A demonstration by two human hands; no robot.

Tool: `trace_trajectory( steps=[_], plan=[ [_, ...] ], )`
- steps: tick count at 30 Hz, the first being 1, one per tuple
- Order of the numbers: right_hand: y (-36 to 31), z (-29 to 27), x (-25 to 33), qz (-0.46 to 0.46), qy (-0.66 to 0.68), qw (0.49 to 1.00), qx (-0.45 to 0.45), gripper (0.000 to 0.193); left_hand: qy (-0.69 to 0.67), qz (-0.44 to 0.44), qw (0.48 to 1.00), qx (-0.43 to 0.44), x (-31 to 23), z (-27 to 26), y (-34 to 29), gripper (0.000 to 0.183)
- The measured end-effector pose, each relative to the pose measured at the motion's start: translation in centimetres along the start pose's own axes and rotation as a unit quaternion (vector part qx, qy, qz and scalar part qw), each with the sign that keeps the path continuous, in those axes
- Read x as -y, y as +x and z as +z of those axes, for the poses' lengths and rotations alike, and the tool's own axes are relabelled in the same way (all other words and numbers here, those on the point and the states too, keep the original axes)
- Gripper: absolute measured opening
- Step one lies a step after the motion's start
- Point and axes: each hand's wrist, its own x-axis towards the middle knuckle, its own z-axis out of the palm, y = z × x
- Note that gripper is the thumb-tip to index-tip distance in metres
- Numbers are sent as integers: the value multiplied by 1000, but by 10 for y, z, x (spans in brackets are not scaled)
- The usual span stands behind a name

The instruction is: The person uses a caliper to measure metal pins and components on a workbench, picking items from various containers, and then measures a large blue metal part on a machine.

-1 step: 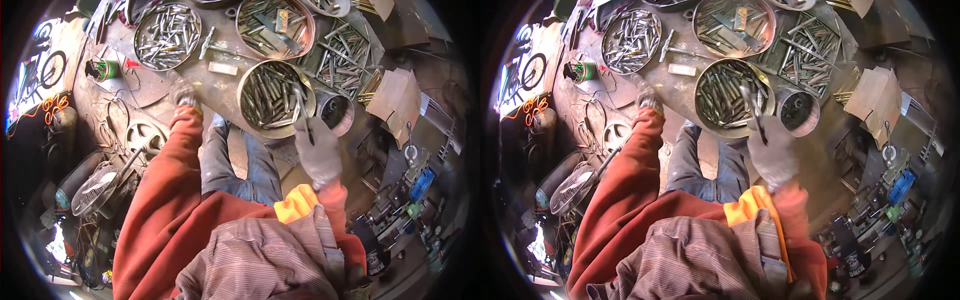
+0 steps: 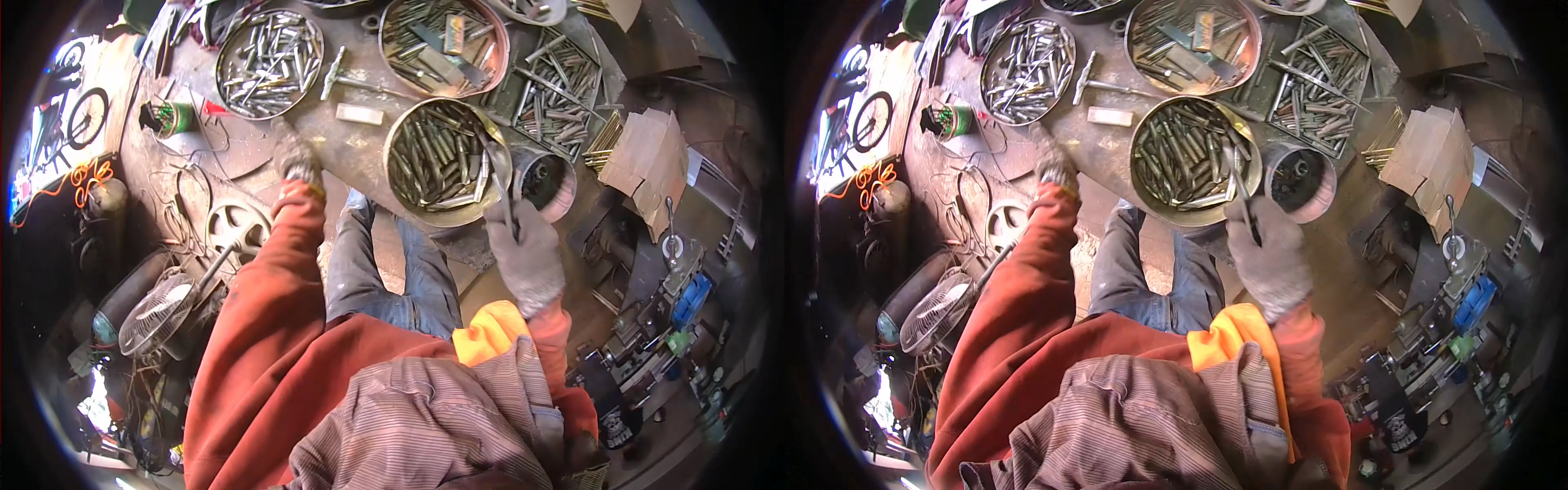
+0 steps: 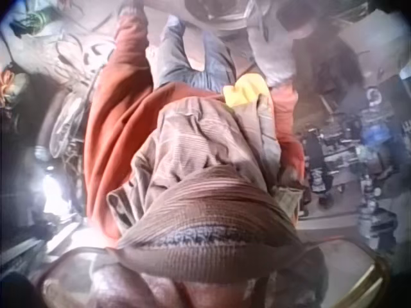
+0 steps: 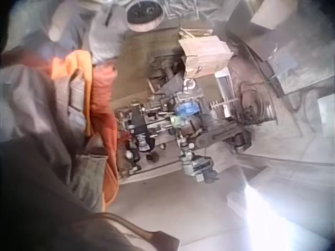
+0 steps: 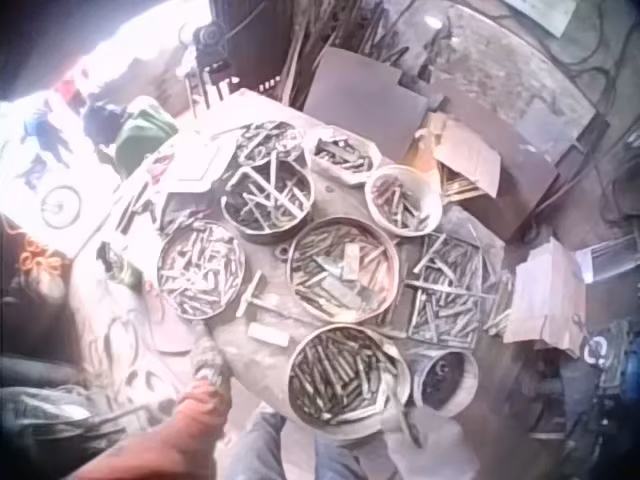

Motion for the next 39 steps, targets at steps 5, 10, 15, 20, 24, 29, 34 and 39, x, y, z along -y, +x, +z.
trace_trajectory(
  steps=[5,10,15,20,24,29,34,39],
  plan=[
    [-37,-37,-58,92,270,958,24,15,-15,84,996,2,20,-38,-43,47],
    [-55,-38,-96,100,307,944,60,15,-32,244,966,84,16,-56,-99,34],
    [-55,-31,-108,137,351,921,95,14,47,321,929,180,-47,-13,-119,41],
    [-55,-30,-110,150,352,920,85,14,232,670,705,39,-94,15,-73,48],
    [-56,-28,-120,134,342,928,64,15,170,702,691,30,-90,18,-121,40],
    [-62,-18,-105,128,374,918,1,16,145,701,689,113,-59,12,-144,29],
    [-71,7,-98,142,369,918,-41,16,182,683,694,137,-58,0,-163,24],
    [-68,26,-98,151,335,930,-17,17,380,797,405,237,-61,10,-186,27]
  ],
)
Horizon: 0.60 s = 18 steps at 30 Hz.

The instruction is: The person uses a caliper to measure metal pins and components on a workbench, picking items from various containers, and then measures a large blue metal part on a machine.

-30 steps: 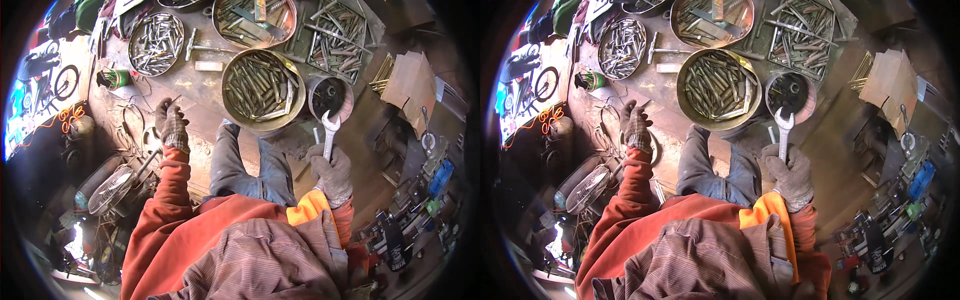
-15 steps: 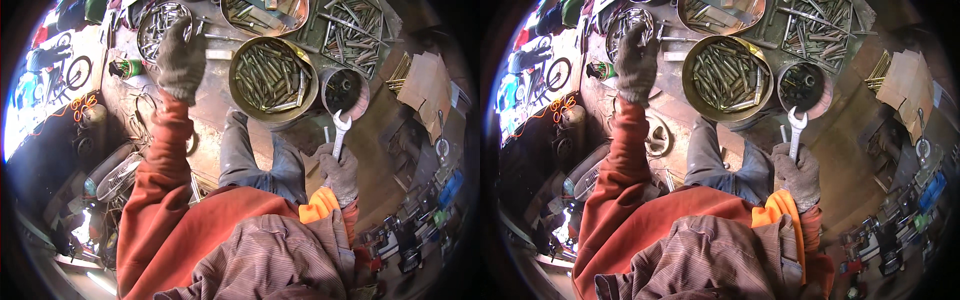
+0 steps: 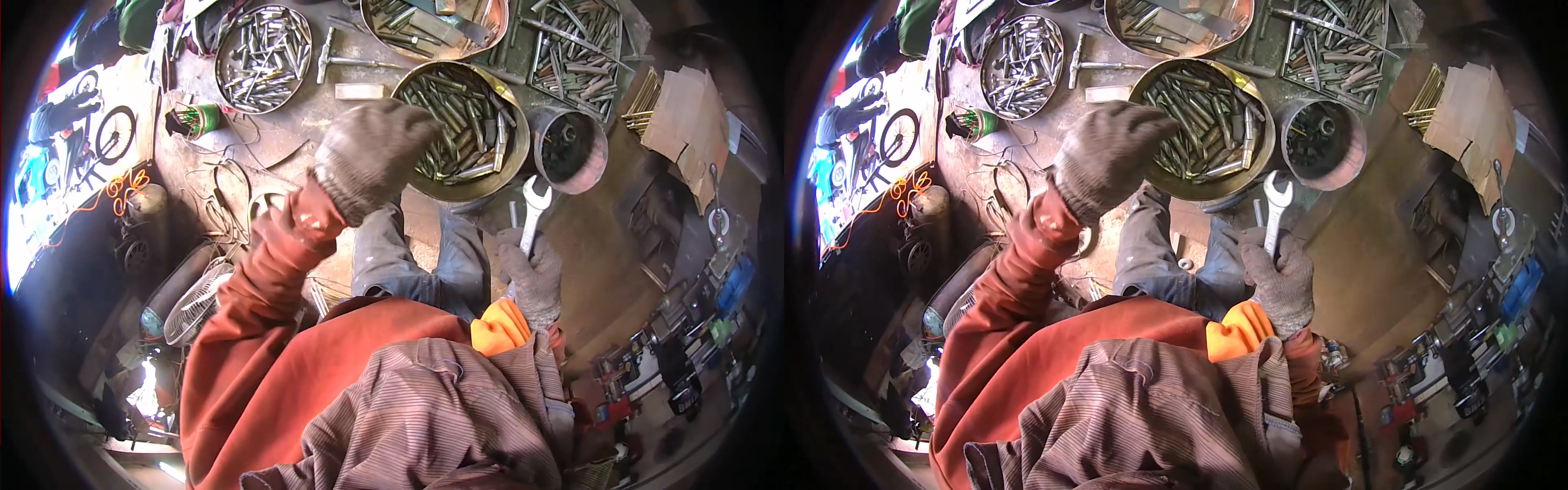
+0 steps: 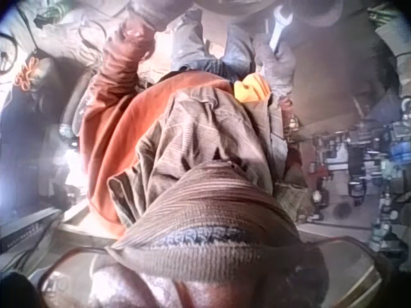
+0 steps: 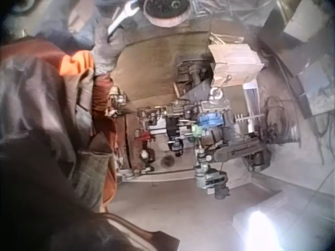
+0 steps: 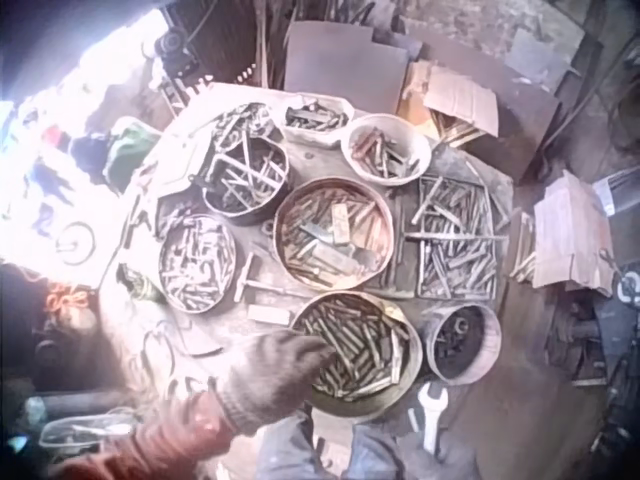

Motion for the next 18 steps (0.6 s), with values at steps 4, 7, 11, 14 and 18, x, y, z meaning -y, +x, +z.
trace_trajectory(
  steps=[4,7,11,14,18],
  plan=[
    [6,-3,-4,0,-22,1000,17,17,-41,-41,980,192,3,3,27,23],
    [9,-9,1,-14,-58,998,-1,17,-91,-240,925,281,-11,2,54,33],
    [11,-23,-7,-22,-68,997,-26,16,26,-85,955,284,10,27,53,35],
    [9,-33,-12,-4,-50,998,-33,16,50,51,973,219,21,15,49,47],
    [11,-41,-19,-4,-54,998,-29,17,26,117,980,156,33,31,43,57]
  ],
)
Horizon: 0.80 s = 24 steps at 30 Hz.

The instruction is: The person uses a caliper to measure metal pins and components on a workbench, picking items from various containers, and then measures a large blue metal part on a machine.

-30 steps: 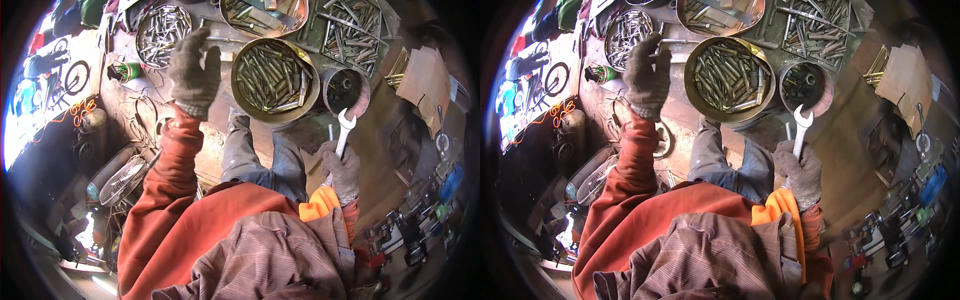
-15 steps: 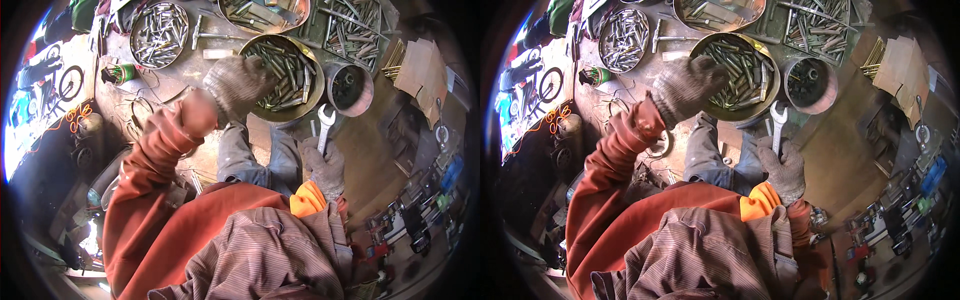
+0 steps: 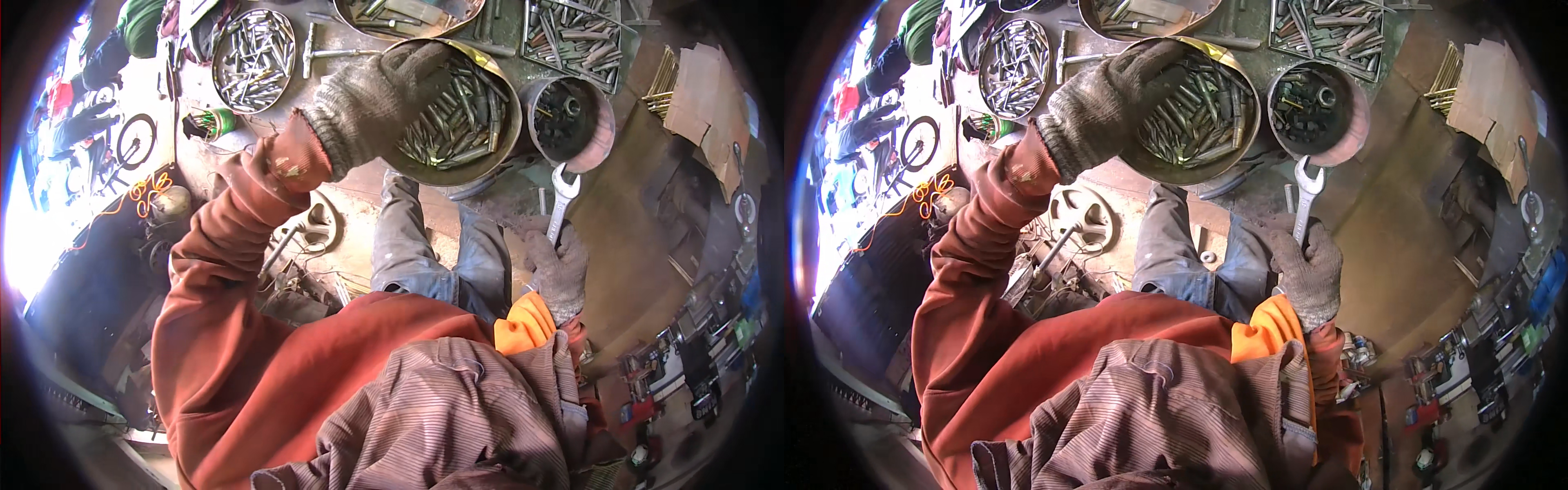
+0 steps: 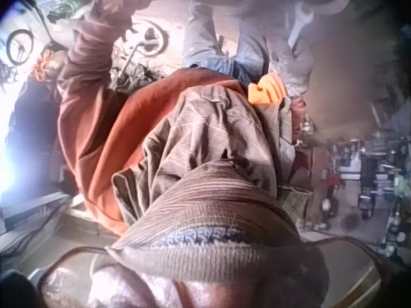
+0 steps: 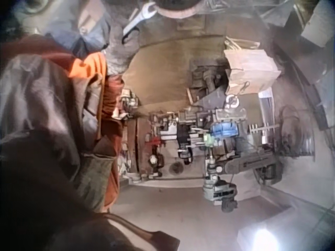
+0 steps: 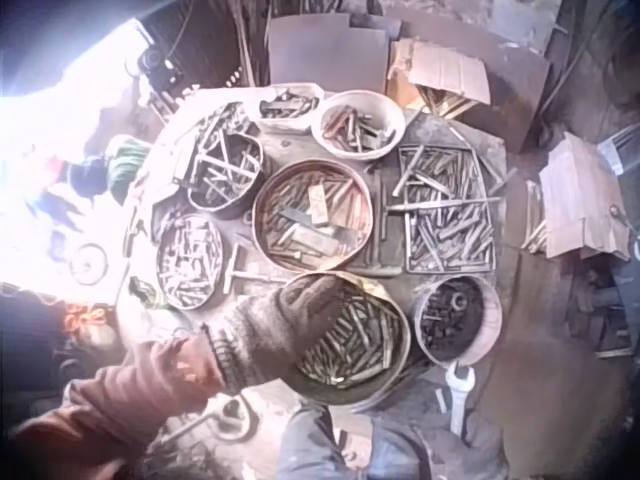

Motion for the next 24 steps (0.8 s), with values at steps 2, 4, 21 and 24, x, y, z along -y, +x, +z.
trace_trajectory(
  steps=[2,4,21,24],
  plan=[
    [0,-4,-6,4,4,1000,2,17,-35,-38,998,21,-3,2,4,52],
    [-1,-3,-10,-16,28,999,3,16,91,39,995,-10,-11,-1,8,48],
    [6,9,-22,-9,30,999,16,13,-114,-20,991,-64,9,3,23,46],
    [11,7,-25,3,20,1000,11,14,-102,-139,985,8,-10,-2,24,48]
  ],
)
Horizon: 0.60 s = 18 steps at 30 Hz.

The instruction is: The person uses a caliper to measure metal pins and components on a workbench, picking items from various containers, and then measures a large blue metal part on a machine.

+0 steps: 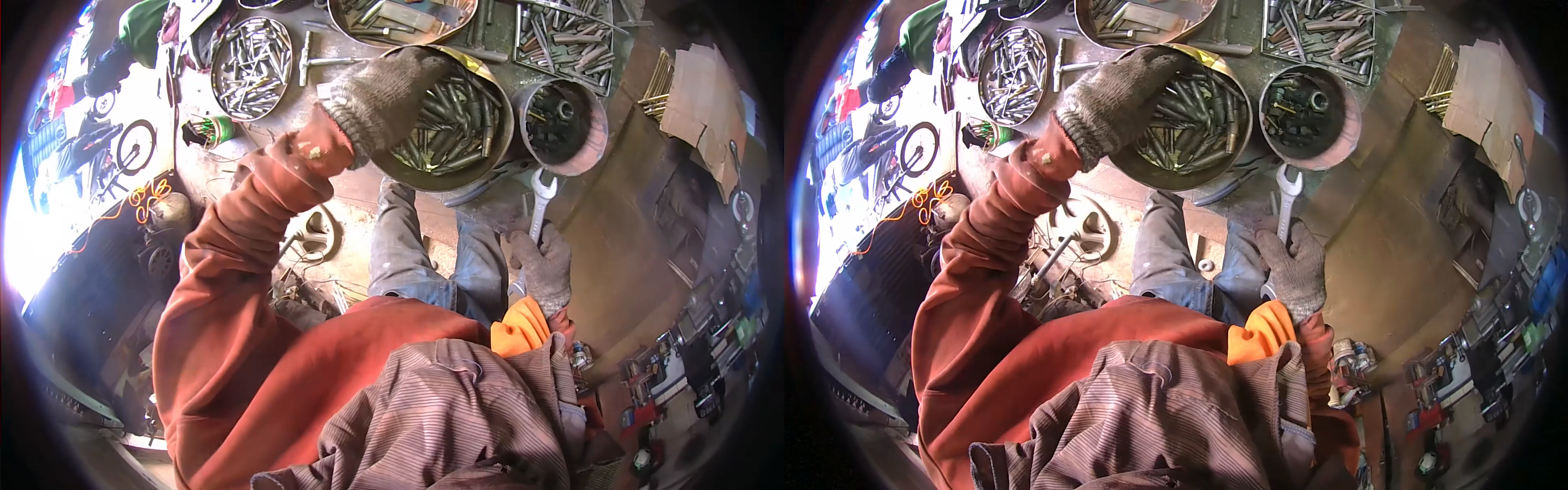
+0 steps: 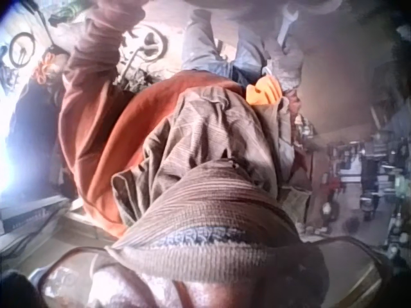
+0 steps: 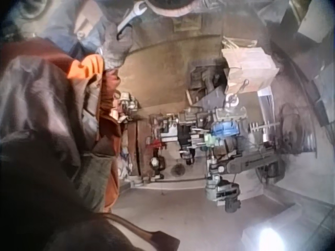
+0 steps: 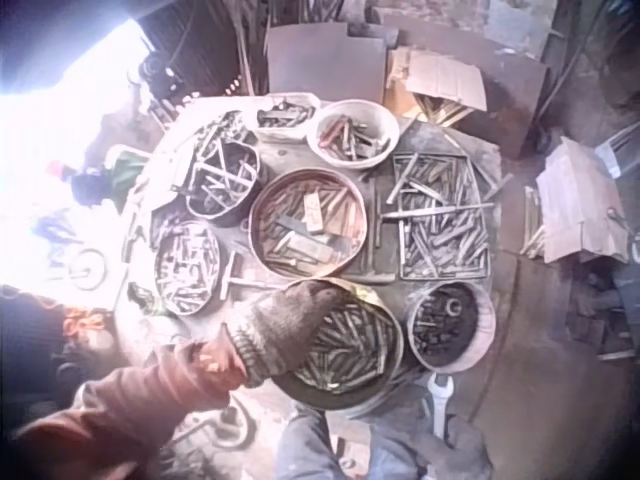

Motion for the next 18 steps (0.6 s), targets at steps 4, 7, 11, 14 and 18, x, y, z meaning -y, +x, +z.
trace_trajectory(
  steps=[4,7,11,14,18],
  plan=[
    [27,9,-9,15,-88,996,-20,25,9,-112,992,-53,-23,14,4,49],
    [41,9,-29,-3,-69,997,-23,33,-2,-56,998,-25,-46,9,-20,41],
    [46,5,-47,-26,-85,996,-27,31,1,-47,999,-28,-68,1,-49,28],
    [45,3,-47,-33,-70,997,-16,29,22,-54,997,-50,-80,1,-56,28],
    [47,2,-51,-31,-59,998,-8,27,-14,-63,998,15,-90,-8,-66,28]
  ],
)
